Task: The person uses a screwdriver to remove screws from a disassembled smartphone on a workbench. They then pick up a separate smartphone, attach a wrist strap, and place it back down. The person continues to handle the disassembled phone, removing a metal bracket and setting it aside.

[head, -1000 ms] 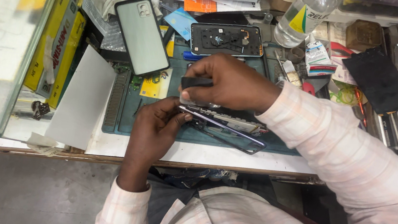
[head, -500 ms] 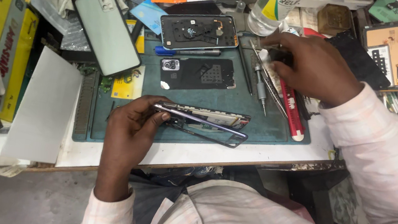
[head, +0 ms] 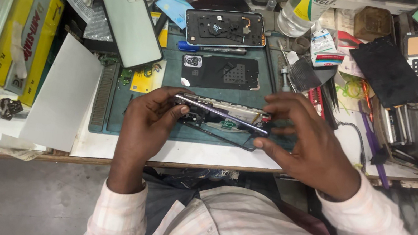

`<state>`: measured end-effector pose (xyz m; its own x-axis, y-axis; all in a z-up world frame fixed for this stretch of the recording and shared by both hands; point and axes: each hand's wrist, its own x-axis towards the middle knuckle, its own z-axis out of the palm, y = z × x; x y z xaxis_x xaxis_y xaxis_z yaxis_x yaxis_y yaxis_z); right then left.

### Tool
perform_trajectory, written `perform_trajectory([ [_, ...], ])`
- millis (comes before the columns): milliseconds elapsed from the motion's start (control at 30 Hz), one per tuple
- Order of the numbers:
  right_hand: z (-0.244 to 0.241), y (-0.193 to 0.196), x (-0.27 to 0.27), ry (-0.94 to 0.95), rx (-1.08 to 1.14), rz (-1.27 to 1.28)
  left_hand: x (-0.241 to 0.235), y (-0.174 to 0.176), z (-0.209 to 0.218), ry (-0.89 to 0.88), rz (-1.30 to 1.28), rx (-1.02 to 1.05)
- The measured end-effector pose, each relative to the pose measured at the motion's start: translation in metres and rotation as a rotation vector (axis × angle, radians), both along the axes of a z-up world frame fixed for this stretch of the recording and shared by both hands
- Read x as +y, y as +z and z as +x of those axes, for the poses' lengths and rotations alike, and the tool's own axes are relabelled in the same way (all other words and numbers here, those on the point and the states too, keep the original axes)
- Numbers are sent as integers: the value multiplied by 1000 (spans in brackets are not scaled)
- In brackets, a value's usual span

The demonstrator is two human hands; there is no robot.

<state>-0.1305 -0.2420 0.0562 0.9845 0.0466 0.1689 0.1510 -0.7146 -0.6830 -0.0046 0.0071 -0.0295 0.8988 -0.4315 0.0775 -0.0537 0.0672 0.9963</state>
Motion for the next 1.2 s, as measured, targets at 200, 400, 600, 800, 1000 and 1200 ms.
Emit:
perform_trajectory([
  [200,-3,-36,-5,-49,48,348,-6,17,0,23,108,-62],
  [400,5,-38,-8,-62,178,525,-7,37,-4,92,349,-41],
  [600,1,-32,-1,-37,202,399,-4,46,-9,156,573,-78],
  [800,0,-28,4,25,72,93,-6,53,-12,146,736,-138],
  [1000,-2,-24,8,70,-113,-220,-4,49,-16,174,711,-328],
  [1200,-1,-17,9,63,-49,-277,-6,42,-18,207,733,-494],
])
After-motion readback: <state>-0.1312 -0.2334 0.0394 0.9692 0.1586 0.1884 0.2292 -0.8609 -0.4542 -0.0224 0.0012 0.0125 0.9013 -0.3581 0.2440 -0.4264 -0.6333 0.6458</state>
